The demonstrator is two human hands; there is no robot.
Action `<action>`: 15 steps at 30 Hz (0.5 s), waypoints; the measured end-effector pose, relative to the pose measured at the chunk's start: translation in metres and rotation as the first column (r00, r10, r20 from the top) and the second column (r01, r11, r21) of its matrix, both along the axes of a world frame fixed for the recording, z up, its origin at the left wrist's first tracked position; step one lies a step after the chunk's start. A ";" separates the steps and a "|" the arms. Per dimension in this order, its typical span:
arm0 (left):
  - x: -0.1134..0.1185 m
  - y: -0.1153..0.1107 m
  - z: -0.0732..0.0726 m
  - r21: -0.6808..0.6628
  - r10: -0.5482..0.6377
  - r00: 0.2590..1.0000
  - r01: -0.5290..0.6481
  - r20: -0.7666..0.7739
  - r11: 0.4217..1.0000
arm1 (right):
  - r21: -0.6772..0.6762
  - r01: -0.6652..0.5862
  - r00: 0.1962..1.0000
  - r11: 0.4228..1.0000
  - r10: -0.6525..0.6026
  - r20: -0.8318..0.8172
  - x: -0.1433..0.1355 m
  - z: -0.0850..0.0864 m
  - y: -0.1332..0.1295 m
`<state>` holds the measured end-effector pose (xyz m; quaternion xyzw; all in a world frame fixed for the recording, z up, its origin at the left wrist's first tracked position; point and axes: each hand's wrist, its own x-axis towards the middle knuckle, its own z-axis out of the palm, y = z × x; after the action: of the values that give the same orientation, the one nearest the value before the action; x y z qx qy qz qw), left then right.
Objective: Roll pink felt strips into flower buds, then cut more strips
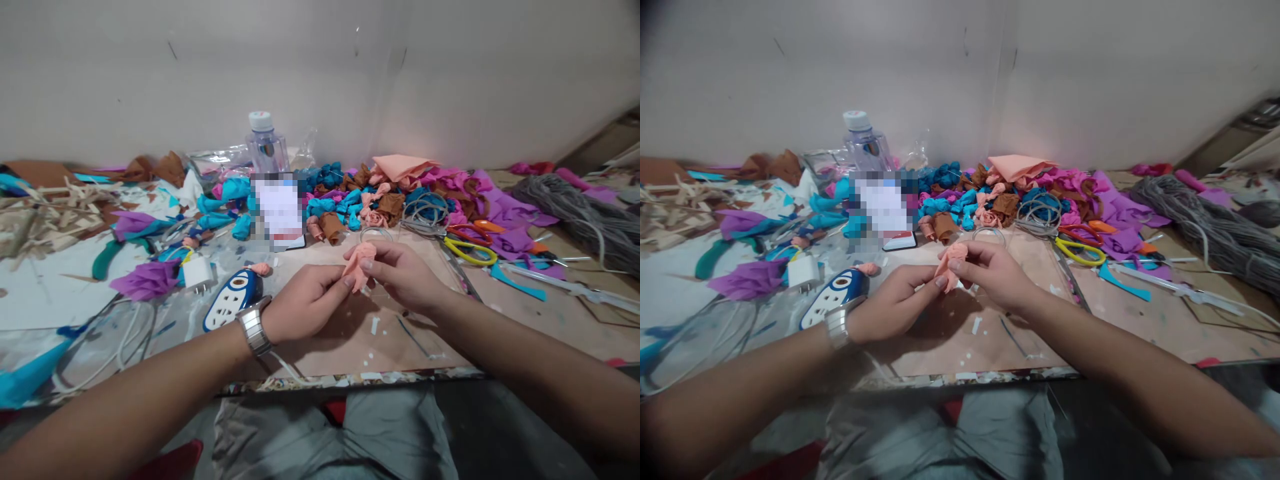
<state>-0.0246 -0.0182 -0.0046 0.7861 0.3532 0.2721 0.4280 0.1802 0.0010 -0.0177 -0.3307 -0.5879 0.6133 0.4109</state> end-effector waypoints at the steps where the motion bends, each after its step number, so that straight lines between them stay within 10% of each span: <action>1: 0.000 0.000 0.000 0.008 0.014 1.000 -0.014 0.001 1.000 | 0.026 0.005 1.000 1.000 -0.006 0.022 0.000 0.001 0.000; 7: 0.000 0.002 -0.007 0.051 0.172 0.956 -0.189 0.236 0.981 | 0.158 -0.011 0.988 0.987 -0.013 0.154 0.000 0.009 -0.005; 15: -0.002 0.004 -0.005 0.328 0.041 0.976 -0.112 0.216 0.938 | 0.335 -0.097 0.929 0.937 -0.036 0.370 -0.001 0.009 -0.011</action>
<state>-0.0264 -0.0144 -0.0097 0.8011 0.2854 0.4250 0.3099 0.1790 -0.0100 -0.0087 -0.3531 -0.7589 0.4329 0.3348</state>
